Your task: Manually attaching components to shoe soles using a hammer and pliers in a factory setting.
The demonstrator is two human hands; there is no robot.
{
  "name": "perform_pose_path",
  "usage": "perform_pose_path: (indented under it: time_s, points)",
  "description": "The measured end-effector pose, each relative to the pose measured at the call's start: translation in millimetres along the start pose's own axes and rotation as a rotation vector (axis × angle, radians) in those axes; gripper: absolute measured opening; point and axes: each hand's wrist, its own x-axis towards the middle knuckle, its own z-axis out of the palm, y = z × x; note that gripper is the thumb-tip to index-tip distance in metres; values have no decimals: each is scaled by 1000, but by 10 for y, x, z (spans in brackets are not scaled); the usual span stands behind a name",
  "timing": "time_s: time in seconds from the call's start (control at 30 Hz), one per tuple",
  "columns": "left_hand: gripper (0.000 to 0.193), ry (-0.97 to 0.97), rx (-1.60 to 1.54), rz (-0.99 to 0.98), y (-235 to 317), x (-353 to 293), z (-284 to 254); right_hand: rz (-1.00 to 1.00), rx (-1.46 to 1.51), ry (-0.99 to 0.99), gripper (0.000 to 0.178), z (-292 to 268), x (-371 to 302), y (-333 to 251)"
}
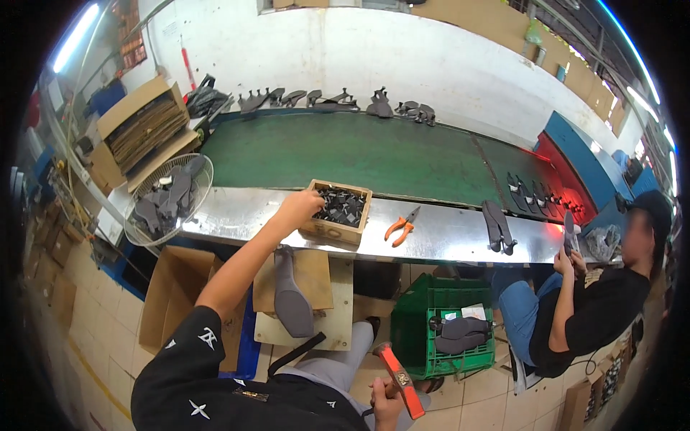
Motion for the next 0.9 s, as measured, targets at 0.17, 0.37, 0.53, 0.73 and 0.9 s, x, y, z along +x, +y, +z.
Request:
perform_pose_path:
  time_s: [0.17,0.37,0.53,0.73,0.9]
  points:
    - [10,-129,127,72,17,156,31,-40,-86,47,22,105,58,-12]
    - [10,-159,197,271,6,196,11,-79,22,-13,19,167,324,-250]
    - [8,-107,146,191,-53,87,87,-210,-239,76,20,156,289,-219]
    - [6,-153,60,195,-109,160,62,-54,53,24,23,213,354,-267]
    - [5,-187,29,201,-118,222,82,-41,41,1,25,249,378,-276]
